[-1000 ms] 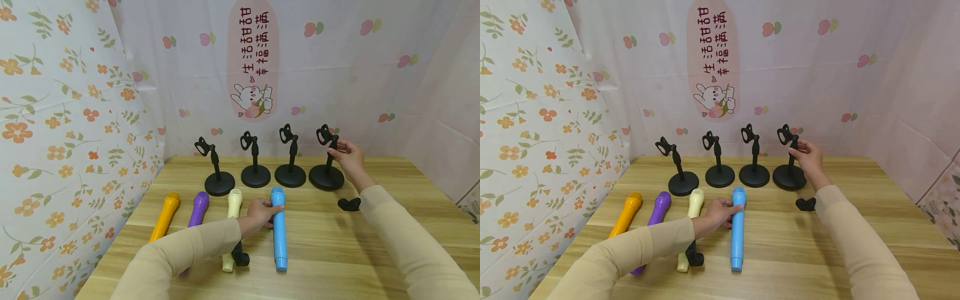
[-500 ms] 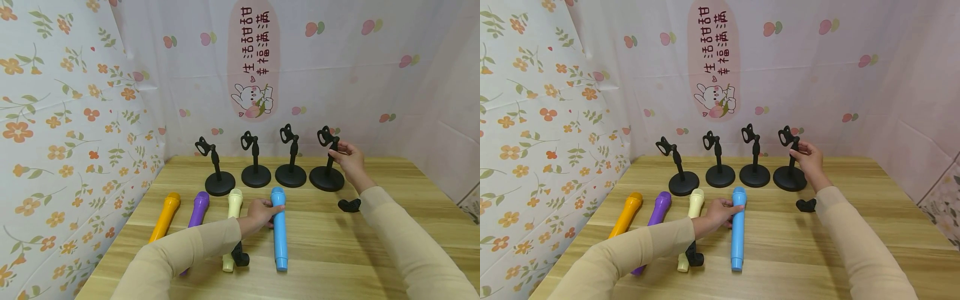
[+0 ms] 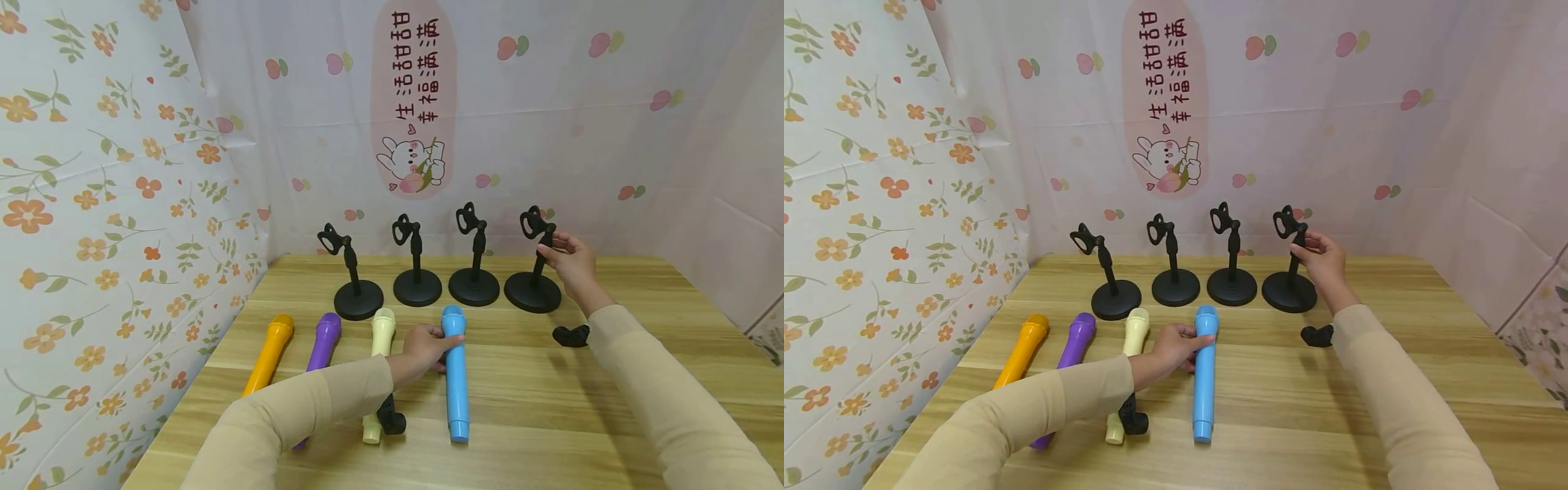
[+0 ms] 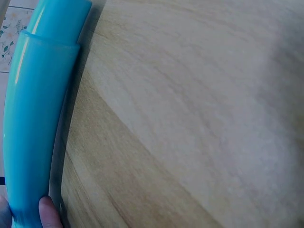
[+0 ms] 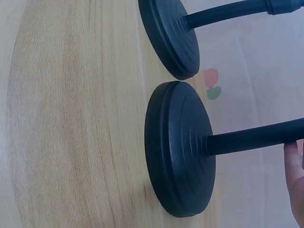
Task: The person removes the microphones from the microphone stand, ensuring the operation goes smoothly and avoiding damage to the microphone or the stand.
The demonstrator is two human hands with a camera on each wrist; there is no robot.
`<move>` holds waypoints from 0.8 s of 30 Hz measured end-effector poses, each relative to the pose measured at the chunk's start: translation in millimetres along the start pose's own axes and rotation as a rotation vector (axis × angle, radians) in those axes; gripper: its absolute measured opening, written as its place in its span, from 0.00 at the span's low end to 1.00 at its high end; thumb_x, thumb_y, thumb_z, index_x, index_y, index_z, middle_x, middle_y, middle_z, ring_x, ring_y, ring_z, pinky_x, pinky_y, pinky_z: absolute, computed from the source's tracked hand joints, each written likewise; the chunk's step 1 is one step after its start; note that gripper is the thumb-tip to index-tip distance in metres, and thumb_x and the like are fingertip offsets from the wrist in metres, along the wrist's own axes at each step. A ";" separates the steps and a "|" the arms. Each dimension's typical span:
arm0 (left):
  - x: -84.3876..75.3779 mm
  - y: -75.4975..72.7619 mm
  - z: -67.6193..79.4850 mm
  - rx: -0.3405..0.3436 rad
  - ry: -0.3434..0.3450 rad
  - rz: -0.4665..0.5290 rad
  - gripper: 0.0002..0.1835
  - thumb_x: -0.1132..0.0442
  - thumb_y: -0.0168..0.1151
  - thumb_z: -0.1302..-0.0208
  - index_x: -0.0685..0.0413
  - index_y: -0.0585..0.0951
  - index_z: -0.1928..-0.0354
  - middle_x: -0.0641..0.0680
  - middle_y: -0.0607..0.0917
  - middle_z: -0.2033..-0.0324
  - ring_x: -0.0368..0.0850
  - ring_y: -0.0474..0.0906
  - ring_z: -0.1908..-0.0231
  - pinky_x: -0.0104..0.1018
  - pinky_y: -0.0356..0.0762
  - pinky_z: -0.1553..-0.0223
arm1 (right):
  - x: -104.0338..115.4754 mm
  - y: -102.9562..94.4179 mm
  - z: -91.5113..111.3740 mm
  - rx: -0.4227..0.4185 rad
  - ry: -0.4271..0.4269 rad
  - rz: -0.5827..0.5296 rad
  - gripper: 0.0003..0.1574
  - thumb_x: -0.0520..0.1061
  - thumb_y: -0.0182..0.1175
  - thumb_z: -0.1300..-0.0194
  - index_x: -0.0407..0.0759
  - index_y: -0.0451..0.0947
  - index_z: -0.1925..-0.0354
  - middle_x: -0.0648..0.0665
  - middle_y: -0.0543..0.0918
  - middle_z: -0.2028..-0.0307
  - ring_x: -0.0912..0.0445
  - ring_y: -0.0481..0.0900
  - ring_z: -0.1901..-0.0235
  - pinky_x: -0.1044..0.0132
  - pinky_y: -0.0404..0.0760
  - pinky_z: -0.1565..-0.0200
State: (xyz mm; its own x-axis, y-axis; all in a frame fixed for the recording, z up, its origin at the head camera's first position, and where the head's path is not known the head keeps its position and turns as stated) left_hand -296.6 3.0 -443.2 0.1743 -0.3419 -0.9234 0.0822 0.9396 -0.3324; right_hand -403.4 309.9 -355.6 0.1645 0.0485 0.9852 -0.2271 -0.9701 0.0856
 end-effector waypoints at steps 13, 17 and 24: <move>-2.7 -2.2 0.9 0.013 0.022 -0.018 0.21 0.51 0.74 0.45 0.60 0.81 0.60 0.53 0.80 0.76 0.42 0.79 0.83 0.33 0.79 0.83 | -0.7 0.1 0.0 -0.004 -0.001 0.002 0.17 0.39 0.66 0.38 0.48 0.76 0.51 0.48 0.72 0.58 0.64 0.78 0.64 0.72 0.78 0.58; -3.8 -2.7 2.1 0.018 0.022 -0.021 0.21 0.51 0.73 0.44 0.60 0.81 0.59 0.53 0.79 0.76 0.42 0.79 0.83 0.33 0.80 0.82 | -0.2 0.8 1.3 0.003 -0.006 0.009 0.18 0.40 0.66 0.38 0.47 0.76 0.50 0.48 0.72 0.58 0.65 0.78 0.64 0.71 0.77 0.57; -3.0 -2.0 2.2 0.033 0.009 0.006 0.17 0.53 0.73 0.44 0.59 0.81 0.62 0.54 0.79 0.80 0.40 0.74 0.87 0.33 0.79 0.82 | -0.8 0.4 1.6 -0.018 0.000 0.012 0.16 0.39 0.66 0.38 0.48 0.76 0.51 0.48 0.72 0.58 0.64 0.78 0.63 0.69 0.76 0.55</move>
Point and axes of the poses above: each hand's wrist, its own z-axis away from the middle knuckle, its own y-axis out of the palm, x = y × z, the point moved 7 cm from there along -z, towards the middle knuckle
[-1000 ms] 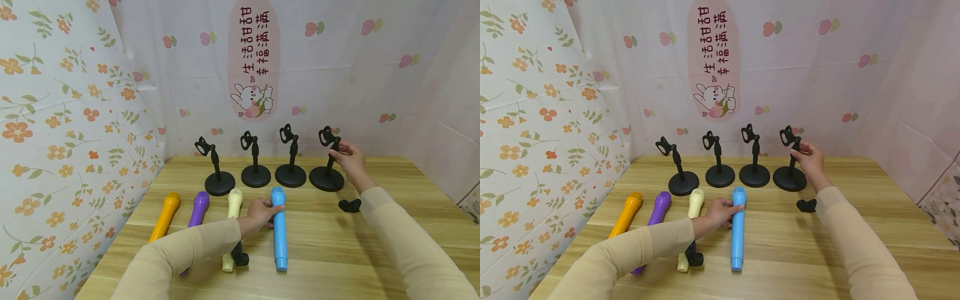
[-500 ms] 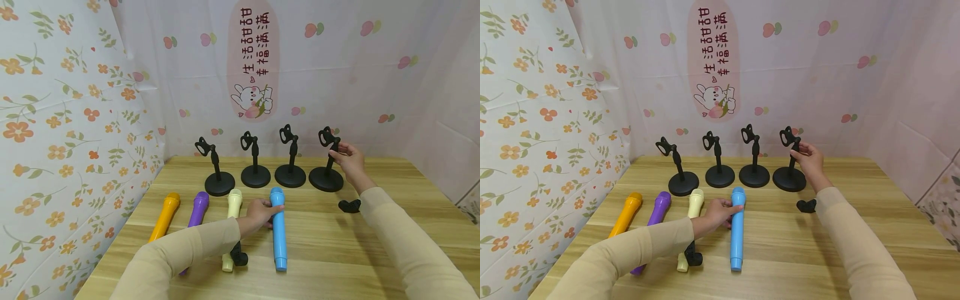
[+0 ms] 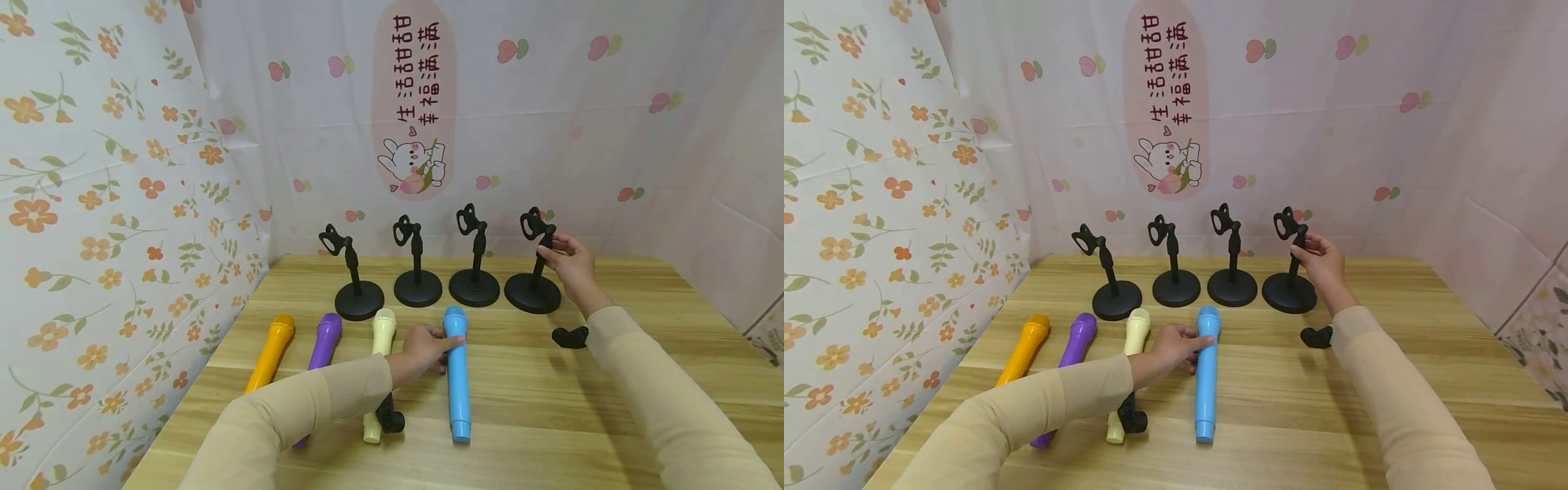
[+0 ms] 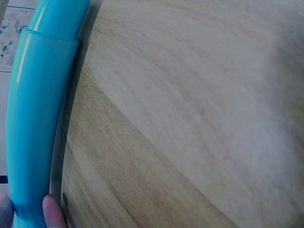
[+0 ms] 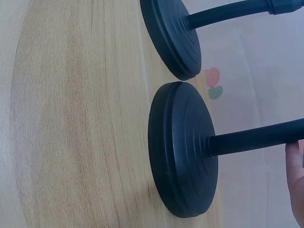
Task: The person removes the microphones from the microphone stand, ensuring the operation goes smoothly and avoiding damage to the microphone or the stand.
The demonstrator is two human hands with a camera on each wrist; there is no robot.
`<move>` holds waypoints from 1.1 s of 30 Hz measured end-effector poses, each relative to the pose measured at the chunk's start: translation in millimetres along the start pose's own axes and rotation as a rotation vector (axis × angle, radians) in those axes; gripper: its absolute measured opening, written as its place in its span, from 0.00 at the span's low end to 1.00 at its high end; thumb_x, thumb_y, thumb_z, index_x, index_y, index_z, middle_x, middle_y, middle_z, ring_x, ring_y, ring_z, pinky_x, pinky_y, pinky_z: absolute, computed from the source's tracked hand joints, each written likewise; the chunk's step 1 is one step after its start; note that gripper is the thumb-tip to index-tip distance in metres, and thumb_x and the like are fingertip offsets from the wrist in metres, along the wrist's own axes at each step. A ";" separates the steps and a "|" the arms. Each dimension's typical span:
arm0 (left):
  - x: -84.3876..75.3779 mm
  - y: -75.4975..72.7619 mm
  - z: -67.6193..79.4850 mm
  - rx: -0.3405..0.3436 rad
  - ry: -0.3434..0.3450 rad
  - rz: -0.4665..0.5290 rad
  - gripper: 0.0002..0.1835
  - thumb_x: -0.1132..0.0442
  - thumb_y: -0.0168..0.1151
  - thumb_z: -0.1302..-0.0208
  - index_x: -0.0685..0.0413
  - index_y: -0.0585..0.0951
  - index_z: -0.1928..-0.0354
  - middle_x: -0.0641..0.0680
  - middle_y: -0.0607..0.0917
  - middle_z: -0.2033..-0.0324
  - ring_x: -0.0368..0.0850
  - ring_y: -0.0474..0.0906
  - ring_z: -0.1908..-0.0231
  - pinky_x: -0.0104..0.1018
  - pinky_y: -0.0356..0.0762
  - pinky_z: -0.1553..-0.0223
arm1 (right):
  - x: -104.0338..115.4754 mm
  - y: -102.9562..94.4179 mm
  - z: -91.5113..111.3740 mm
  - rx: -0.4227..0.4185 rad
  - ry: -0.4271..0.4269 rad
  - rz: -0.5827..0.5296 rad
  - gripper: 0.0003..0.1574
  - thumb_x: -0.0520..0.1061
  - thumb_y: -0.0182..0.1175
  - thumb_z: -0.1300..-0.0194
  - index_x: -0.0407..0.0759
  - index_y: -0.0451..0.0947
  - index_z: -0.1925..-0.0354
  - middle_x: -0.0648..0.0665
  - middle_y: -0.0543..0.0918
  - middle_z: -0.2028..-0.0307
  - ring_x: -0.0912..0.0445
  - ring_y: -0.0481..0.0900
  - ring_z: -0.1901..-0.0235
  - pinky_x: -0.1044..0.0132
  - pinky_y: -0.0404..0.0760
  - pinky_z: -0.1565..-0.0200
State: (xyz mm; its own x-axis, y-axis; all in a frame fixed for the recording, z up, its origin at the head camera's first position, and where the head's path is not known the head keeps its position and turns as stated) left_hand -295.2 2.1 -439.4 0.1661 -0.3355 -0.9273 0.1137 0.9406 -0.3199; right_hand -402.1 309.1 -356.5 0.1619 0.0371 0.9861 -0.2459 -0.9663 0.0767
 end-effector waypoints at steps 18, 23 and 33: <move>-0.5 -2.9 -1.2 0.015 -0.018 0.042 0.24 0.57 0.72 0.42 0.66 0.77 0.51 0.55 0.83 0.75 0.44 0.82 0.79 0.35 0.81 0.80 | -0.7 -0.6 -0.9 0.022 0.000 -0.029 0.21 0.41 0.66 0.38 0.46 0.75 0.47 0.49 0.73 0.56 0.65 0.79 0.62 0.64 0.75 0.50; -1.2 -4.8 -0.2 0.035 -0.022 0.096 0.25 0.58 0.72 0.41 0.67 0.75 0.48 0.57 0.84 0.73 0.46 0.83 0.75 0.37 0.82 0.77 | -2.4 -2.4 -0.1 0.032 -0.001 -0.050 0.23 0.41 0.66 0.38 0.45 0.74 0.44 0.49 0.74 0.56 0.65 0.80 0.62 0.64 0.75 0.51; -16.6 -12.9 2.0 0.061 -0.001 0.167 0.27 0.57 0.70 0.40 0.68 0.73 0.46 0.61 0.83 0.68 0.52 0.84 0.68 0.39 0.83 0.73 | 6.4 -3.7 10.0 0.021 -0.026 -0.096 0.22 0.39 0.65 0.37 0.47 0.74 0.45 0.51 0.74 0.56 0.65 0.80 0.62 0.73 0.79 0.59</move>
State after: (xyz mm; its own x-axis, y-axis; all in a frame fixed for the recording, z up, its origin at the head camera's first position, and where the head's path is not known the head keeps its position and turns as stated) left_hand -297.5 -4.5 -419.5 0.1883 -0.1753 -0.9663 0.1437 0.9783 -0.1495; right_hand -390.6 310.4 -352.0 0.2084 0.1230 0.9703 -0.2083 -0.9637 0.1669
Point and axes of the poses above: each hand's wrist, its own z-axis away from the middle knuckle, its own y-axis out of the palm, x = y × z, the point moved 7 cm from there along -z, towards the middle knuckle
